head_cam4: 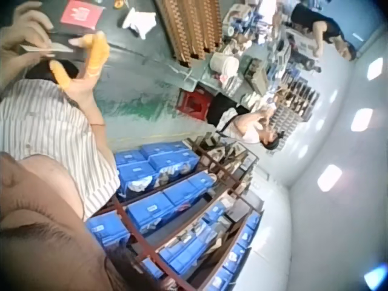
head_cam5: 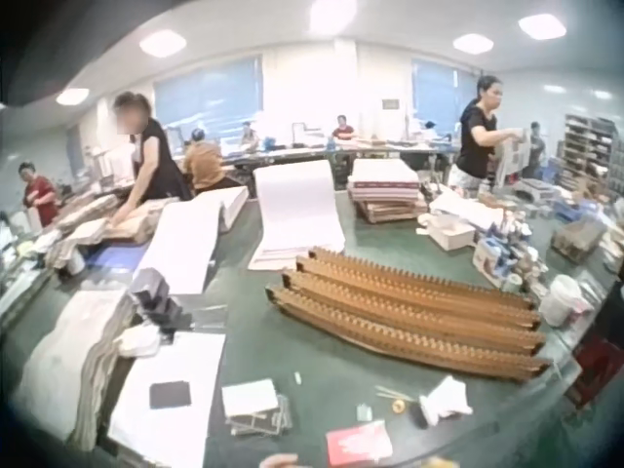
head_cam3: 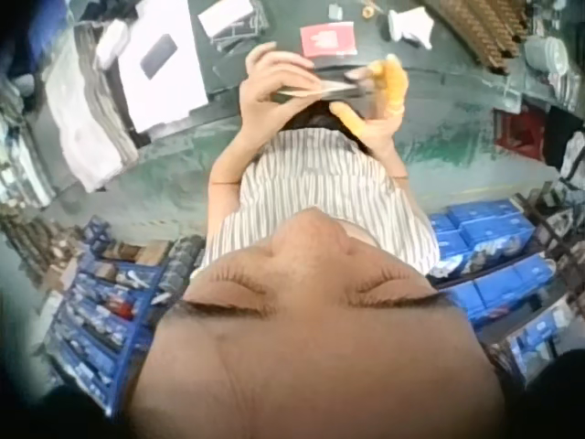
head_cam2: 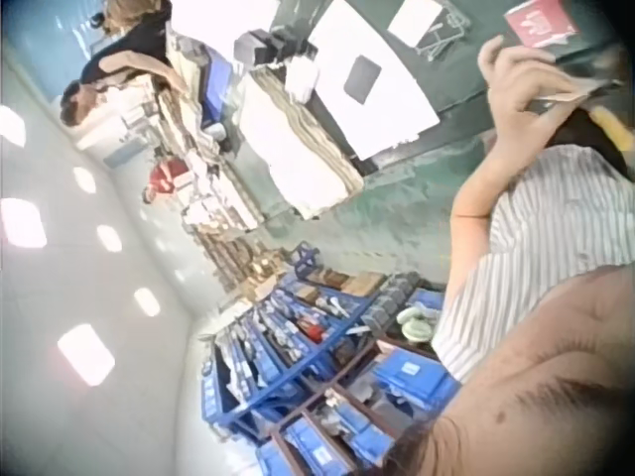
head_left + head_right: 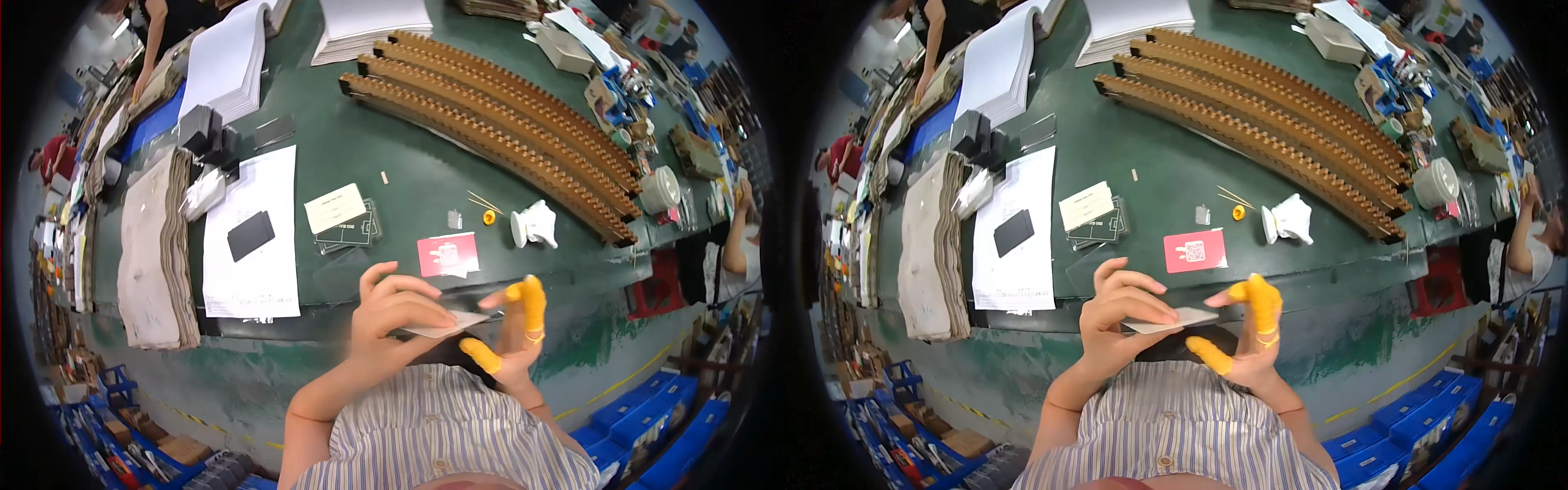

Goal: The person retrieves a small rectangular component from a blue bin and uses a cotton swab to wipe its surface. They then use a white cloth to wipe the component further before placing it into a wooden rack with other similar items.

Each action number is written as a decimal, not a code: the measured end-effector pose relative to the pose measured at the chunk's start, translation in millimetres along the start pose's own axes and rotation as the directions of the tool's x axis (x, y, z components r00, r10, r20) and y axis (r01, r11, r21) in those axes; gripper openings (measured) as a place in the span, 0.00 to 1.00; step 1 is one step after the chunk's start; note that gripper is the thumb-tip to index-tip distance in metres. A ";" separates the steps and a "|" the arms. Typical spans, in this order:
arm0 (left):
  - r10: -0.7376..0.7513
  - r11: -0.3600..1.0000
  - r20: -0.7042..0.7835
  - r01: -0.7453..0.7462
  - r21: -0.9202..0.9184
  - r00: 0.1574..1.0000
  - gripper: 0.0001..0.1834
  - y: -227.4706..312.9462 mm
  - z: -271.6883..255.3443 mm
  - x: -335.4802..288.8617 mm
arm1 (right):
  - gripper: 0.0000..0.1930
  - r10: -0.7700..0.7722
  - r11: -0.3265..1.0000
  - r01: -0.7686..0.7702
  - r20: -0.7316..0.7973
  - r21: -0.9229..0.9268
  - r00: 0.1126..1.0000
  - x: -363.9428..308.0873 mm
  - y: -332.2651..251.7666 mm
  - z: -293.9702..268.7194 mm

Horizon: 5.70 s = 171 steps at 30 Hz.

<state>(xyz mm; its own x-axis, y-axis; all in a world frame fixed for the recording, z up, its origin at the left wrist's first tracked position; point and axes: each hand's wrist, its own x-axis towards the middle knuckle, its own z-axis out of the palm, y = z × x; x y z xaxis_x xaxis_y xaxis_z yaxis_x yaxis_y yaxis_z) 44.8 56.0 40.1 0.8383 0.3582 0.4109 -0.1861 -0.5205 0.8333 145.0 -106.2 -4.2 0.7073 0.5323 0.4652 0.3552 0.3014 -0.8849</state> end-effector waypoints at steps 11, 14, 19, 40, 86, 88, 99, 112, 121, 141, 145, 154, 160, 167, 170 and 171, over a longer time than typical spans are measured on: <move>-0.067 0.995 -0.197 0.052 -0.080 0.978 0.10 -15.3 9.6 -8.3 | 0.27 -0.203 0.929 0.255 0.207 -0.268 0.957 2.1 -17.3 -5.0; -0.063 0.988 -0.194 0.034 -0.153 0.979 0.11 -15.7 13.6 -9.6 | 0.37 -0.189 0.962 0.170 -0.073 -0.215 0.979 -8.4 -5.8 3.2; -0.083 0.937 -0.220 0.001 -0.349 0.972 0.08 -21.5 22.5 -16.7 | 0.47 0.090 0.985 -0.078 -0.069 0.154 0.994 8.7 -0.2 10.7; 0.054 0.953 0.121 -0.087 0.292 0.991 0.11 4.8 8.8 1.1 | 0.44 -0.018 0.964 0.072 0.210 -0.256 0.977 5.0 -19.2 -7.8; -0.196 0.964 -0.627 0.267 0.020 0.754 0.13 -21.7 -19.6 -46.9 | 0.15 -0.090 0.892 -0.082 -0.354 -0.444 0.931 60.3 41.8 -62.6; -0.173 0.961 -0.672 0.273 0.046 0.720 0.12 -25.3 -26.6 -52.9 | 0.14 -0.180 0.793 -0.086 -0.367 -0.603 0.912 61.3 40.1 -74.9; -0.119 0.934 -0.719 0.323 0.153 0.685 0.07 -34.7 -56.6 -77.7 | 0.17 -0.319 0.183 -0.552 -0.580 -0.814 0.749 40.2 43.4 -219.6; -0.204 0.935 -0.622 0.338 0.104 0.756 0.13 -23.2 -30.6 -62.4 | 0.12 -0.083 -0.167 -0.613 -0.609 -0.772 0.789 49.5 73.7 -285.8; -0.215 0.942 -0.558 0.322 0.100 0.802 0.12 -14.2 -17.9 -51.5 | 0.13 -0.350 0.571 -0.445 -0.695 -0.690 0.628 31.1 38.0 -266.6; -0.200 0.947 -0.452 0.289 0.137 0.869 0.12 -12.4 -4.6 -50.9 | 0.08 0.299 0.951 -0.307 -0.129 -0.044 0.945 31.6 57.0 21.6; -0.182 0.951 -0.429 0.270 0.153 0.885 0.13 -11.2 -5.0 -45.5 | 0.09 0.165 0.918 -0.172 -0.048 -0.359 0.985 32.8 58.5 29.6; -0.187 0.952 -0.435 0.272 0.140 0.881 0.12 -14.4 -6.6 -46.1 | 0.10 0.135 0.891 -0.129 -0.017 -0.436 0.991 32.6 58.4 30.2; -0.195 0.953 -0.430 0.274 0.131 0.882 0.12 -14.7 -6.1 -46.3 | 0.10 0.114 0.889 -0.105 -0.008 -0.446 0.993 32.8 60.0 30.0; -0.178 0.952 -0.432 0.266 0.152 0.884 0.12 -13.1 -4.1 -47.2 | 0.10 0.117 0.889 -0.112 -0.015 -0.445 0.993 32.7 59.1 30.8; -0.173 0.939 -0.424 0.278 0.200 0.889 0.14 -10.6 -3.3 -46.9 | 0.10 0.050 0.906 -0.075 -0.071 -0.417 0.996 30.1 58.8 29.8; -0.155 0.938 -0.412 0.264 0.224 0.898 0.14 -10.3 -3.3 -46.6 | 0.10 0.016 0.914 -0.054 -0.098 -0.403 0.995 28.3 58.4 28.4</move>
<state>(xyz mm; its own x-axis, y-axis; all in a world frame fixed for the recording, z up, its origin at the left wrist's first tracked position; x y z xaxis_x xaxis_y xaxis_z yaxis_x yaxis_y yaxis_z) 6.0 47.2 13.6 0.5706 0.7214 0.3924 0.1615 -0.5670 0.8077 168.4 -51.0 -42.1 0.7695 0.4566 0.4465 0.5323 -0.0724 -0.8434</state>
